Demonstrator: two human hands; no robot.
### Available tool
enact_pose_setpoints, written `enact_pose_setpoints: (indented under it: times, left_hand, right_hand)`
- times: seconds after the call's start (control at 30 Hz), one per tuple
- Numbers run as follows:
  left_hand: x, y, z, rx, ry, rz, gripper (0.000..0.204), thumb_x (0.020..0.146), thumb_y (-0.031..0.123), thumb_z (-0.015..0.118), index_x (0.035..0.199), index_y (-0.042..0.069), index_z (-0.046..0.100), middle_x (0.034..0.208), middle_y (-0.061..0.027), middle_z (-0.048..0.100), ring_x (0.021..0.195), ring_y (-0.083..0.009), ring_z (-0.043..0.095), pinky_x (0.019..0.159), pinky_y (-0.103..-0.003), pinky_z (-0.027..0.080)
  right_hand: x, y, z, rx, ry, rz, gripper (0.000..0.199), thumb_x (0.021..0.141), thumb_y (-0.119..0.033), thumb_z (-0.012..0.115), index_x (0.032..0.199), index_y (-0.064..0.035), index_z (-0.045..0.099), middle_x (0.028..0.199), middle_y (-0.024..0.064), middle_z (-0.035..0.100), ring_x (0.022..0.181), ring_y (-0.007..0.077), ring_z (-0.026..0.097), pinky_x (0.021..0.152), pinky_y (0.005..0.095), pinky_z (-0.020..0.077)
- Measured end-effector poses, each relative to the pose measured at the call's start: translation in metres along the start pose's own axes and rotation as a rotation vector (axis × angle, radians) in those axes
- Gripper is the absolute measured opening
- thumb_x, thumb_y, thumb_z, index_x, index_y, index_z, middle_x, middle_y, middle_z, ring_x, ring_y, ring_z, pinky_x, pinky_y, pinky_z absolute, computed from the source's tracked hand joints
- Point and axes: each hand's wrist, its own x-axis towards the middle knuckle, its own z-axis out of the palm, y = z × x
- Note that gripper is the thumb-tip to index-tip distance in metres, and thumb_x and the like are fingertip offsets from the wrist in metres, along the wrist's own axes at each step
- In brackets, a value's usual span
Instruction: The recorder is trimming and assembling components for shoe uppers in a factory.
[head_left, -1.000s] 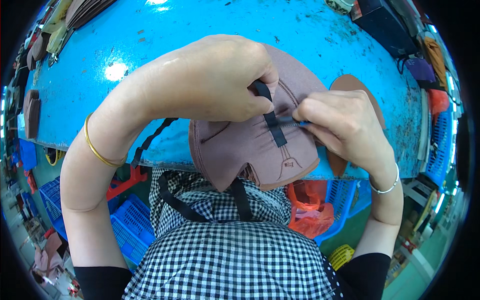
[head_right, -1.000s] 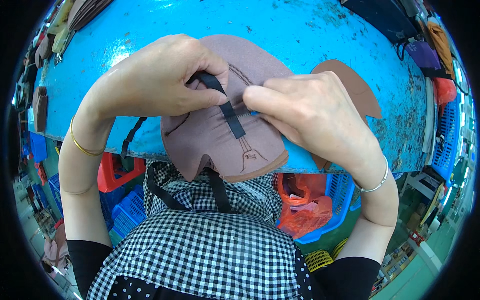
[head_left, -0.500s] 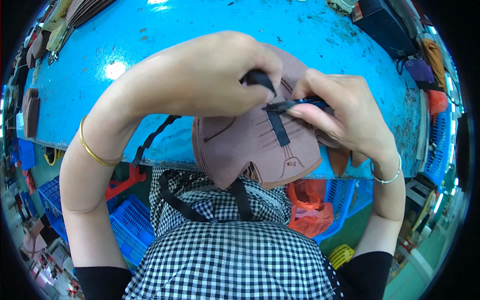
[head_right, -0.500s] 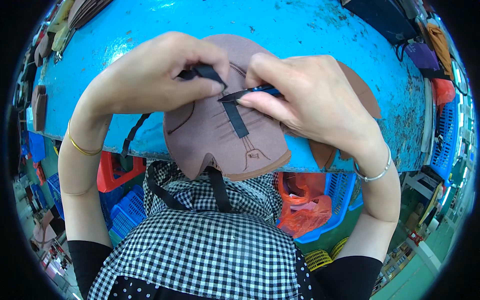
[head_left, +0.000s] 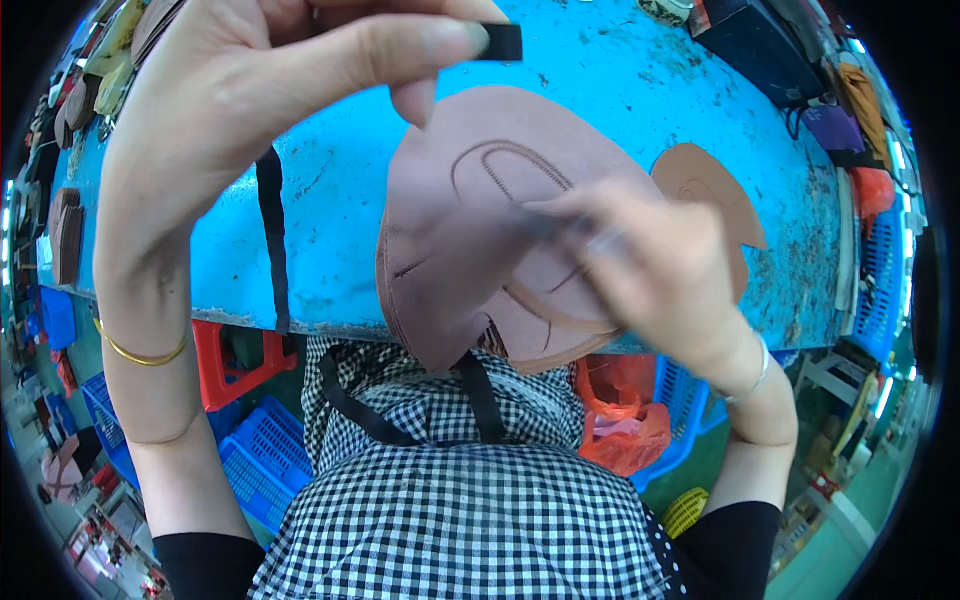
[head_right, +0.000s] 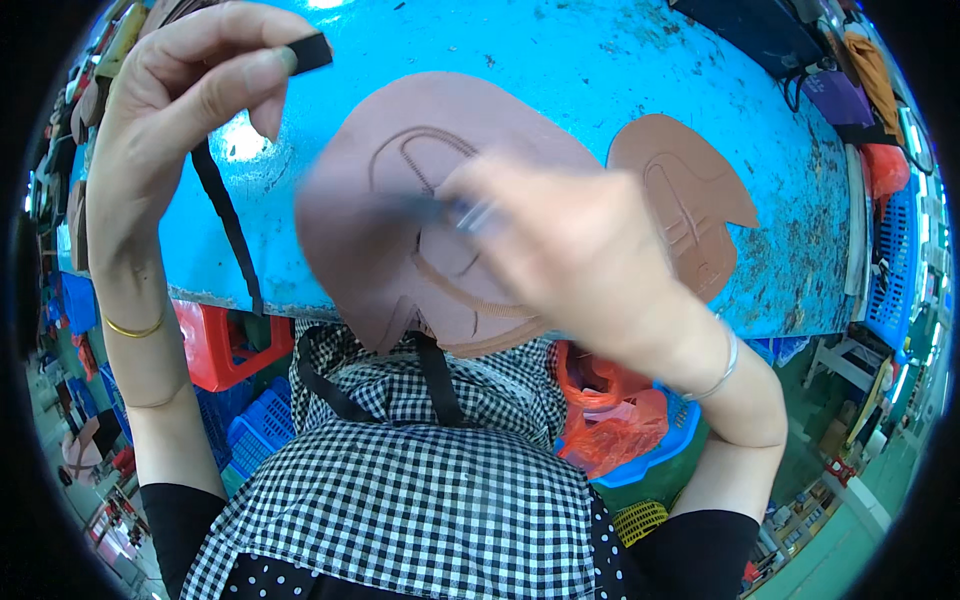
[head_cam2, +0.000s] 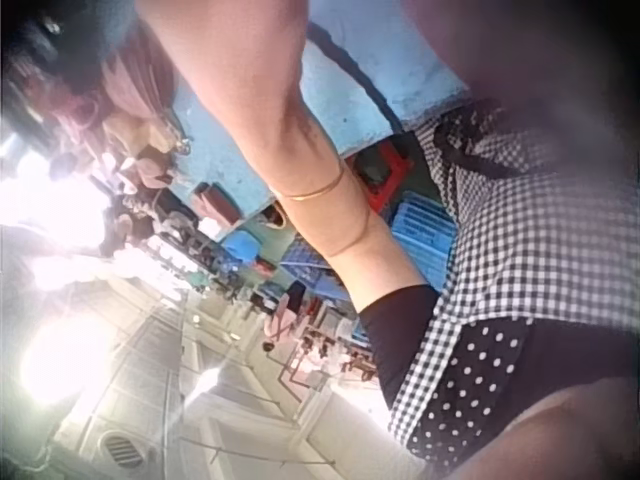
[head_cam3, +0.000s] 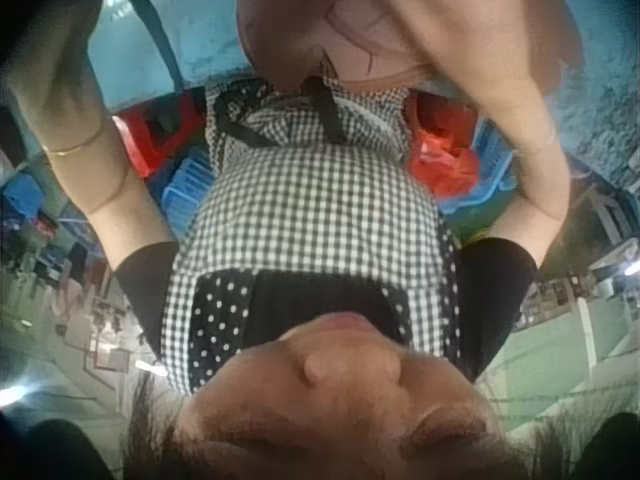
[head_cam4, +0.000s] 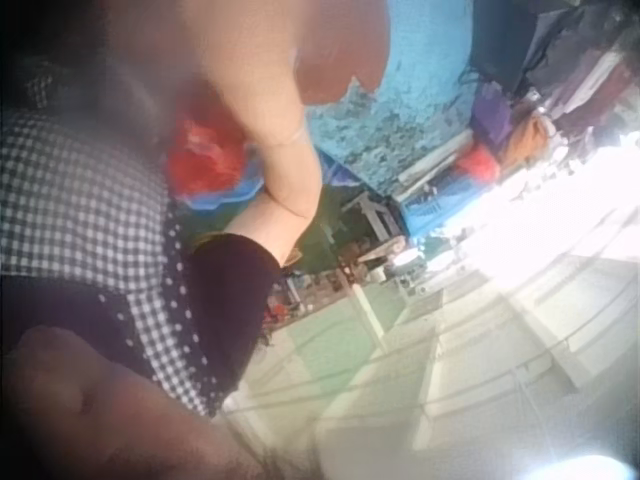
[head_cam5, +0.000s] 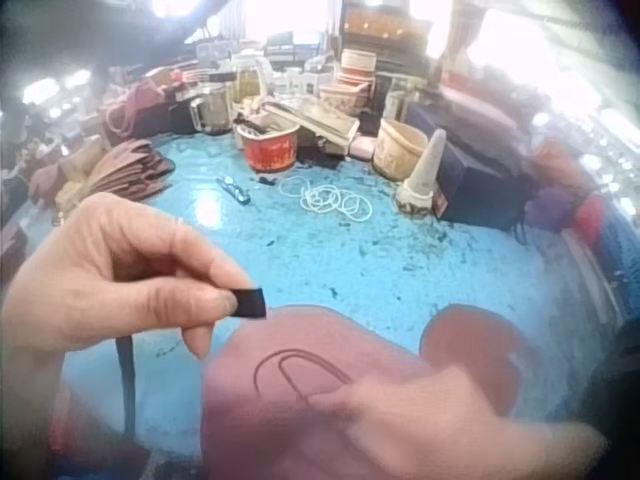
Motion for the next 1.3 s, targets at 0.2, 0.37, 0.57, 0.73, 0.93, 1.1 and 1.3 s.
enact_pose_setpoints:
  times: [0.2, 0.37, 0.57, 0.73, 0.93, 1.1, 1.3]
  left_hand:
    - [0.019, -0.024, 0.02, 0.086, -0.304, 0.098, 0.007, 0.086, 0.005, 0.077, 0.091, 0.002, 0.072, 0.073, -0.0017, 0.068, 0.068, -0.0063, 0.065, 0.061, -0.019, 0.051]
    - [0.031, -0.041, 0.047, 0.304, -0.484, 0.254, 0.012, 0.077, 0.01, 0.08, 0.083, 0.002, 0.075, 0.072, -0.0042, 0.07, 0.066, -0.0103, 0.063, 0.062, -0.027, 0.051]
    - [0.035, -0.05, 0.059, 0.477, -0.391, 0.295, 0.014, 0.075, 0.015, 0.08, 0.082, 0.004, 0.074, 0.071, -0.0118, 0.068, 0.064, -0.0247, 0.063, 0.063, -0.034, 0.05]
    - [0.029, -0.058, 0.06, 0.646, -0.234, 0.468, 0.02, 0.075, 0.018, 0.081, 0.081, 0.004, 0.07, 0.068, -0.0123, 0.064, 0.064, -0.0295, 0.061, 0.062, -0.037, 0.049]
    - [0.031, -0.056, 0.045, 0.7, -0.195, 0.437, 0.022, 0.079, 0.02, 0.08, 0.081, 0.002, 0.067, 0.064, -0.0139, 0.059, 0.059, -0.0298, 0.057, 0.057, -0.039, 0.045]
    - [0.036, -0.052, 0.039, 0.622, -0.324, 0.3, 0.019, 0.083, 0.018, 0.076, 0.083, 0.001, 0.067, 0.064, -0.0151, 0.058, 0.057, -0.0275, 0.057, 0.056, -0.038, 0.044]
    - [0.037, -0.051, 0.041, 0.691, -0.303, 0.343, 0.017, 0.083, 0.017, 0.073, 0.084, 0.001, 0.067, 0.065, -0.0158, 0.059, 0.058, -0.0291, 0.056, 0.056, -0.038, 0.044]
  right_hand:
    - [-0.098, 0.048, -0.055, 0.968, 0.846, 0.728, 0.046, 0.107, -0.025, 0.044, 0.146, -0.0007, 0.045, 0.138, 0.0145, 0.058, 0.128, 0.0275, 0.058, 0.107, 0.041, 0.0491]
    - [-0.181, 0.071, -0.053, 0.522, 0.815, 1.131, 0.03, 0.107, -0.02, 0.052, 0.131, -0.0026, 0.054, 0.111, 0.0049, 0.064, 0.09, 0.0097, 0.062, 0.076, 0.024, 0.0511]
    - [-0.164, 0.063, -0.075, 0.361, 0.772, 0.881, 0.016, 0.108, -0.018, 0.049, 0.118, -0.0068, 0.053, 0.085, -0.0027, 0.052, 0.057, -0.0001, 0.032, 0.047, 0.0173, 0.0199]
    - [-0.073, 0.023, -0.051, 0.185, -0.009, 0.249, 0.017, 0.085, 0.0, 0.07, 0.1, -0.0048, 0.066, 0.086, 0.0063, 0.068, 0.072, 0.019, 0.066, 0.063, 0.0298, 0.051]
    - [0.003, 0.012, -0.029, -0.143, -0.308, -0.184, 0.016, 0.077, -0.012, 0.073, 0.084, -0.0112, 0.058, 0.066, 0.0039, 0.052, 0.063, 0.0236, 0.059, 0.054, 0.0377, 0.0471]
    - [0.012, 0.017, -0.032, 0.039, -0.296, -0.174, 0.015, 0.08, -0.012, 0.071, 0.086, -0.0115, 0.057, 0.064, 0.0054, 0.052, 0.064, 0.0239, 0.062, 0.052, 0.0369, 0.0451]
    - [0.019, 0.01, -0.028, -0.186, -0.303, -0.092, 0.02, 0.078, -0.015, 0.075, 0.092, -0.0066, 0.062, 0.078, 0.0078, 0.064, 0.07, 0.0284, 0.065, 0.059, 0.038, 0.0487]
